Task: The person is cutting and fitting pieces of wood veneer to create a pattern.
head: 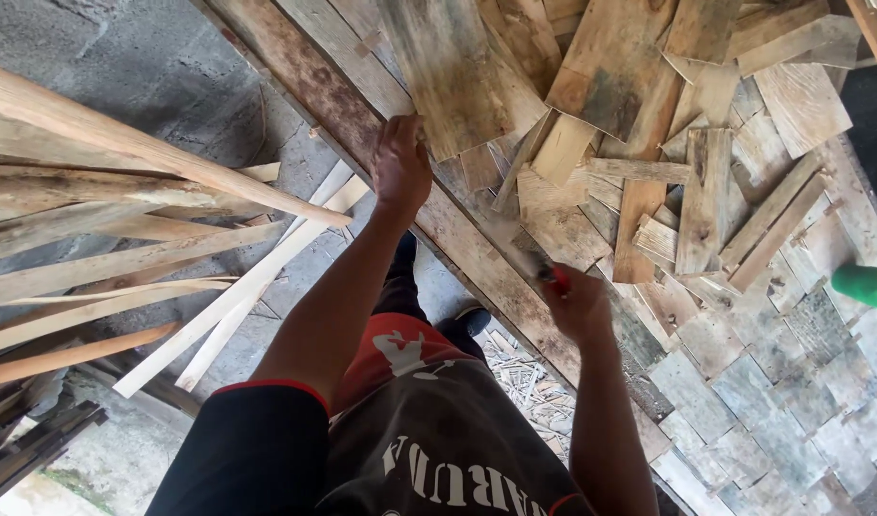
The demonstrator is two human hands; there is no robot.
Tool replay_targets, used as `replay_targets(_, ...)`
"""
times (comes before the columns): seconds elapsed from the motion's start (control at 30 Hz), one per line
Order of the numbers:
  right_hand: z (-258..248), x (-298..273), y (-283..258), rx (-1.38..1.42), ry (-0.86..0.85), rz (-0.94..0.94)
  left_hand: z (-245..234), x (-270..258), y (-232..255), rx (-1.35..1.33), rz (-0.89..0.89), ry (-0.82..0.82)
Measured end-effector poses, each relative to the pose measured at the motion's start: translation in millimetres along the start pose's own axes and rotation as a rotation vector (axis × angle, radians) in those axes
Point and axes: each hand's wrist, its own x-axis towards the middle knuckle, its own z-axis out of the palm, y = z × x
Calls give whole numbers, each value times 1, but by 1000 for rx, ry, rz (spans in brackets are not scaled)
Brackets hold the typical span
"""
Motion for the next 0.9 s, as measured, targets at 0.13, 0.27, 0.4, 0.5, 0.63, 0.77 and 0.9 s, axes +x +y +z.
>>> replay_targets(0.13, 13, 10, -16, 10, -67, -156, 29, 8, -9, -292, -211, -179)
replay_targets(0.27, 12, 27, -30, -87, -151, -220, 72, 16, -23, -584, -459, -290)
replay_targets(0.4, 7, 44, -31, -102, -127, -130, 76, 32, -22, -752, -600, -368)
replay_targets(0.5, -1, 43, -26, -59, -21, -25, 51, 49, -10, -892, -662, -549)
replay_targets(0.63, -3, 32, -16, 13, 50, -16, 32, 65, 3, -773, -655, -529)
replay_targets(0.77, 3, 23, -20, 16, 13, -18, 39, 75, -2, -499, -856, -200)
replay_targets(0.9, 13, 6, -29, 10, -11, 4, 83, 72, -18, -692, -773, -154)
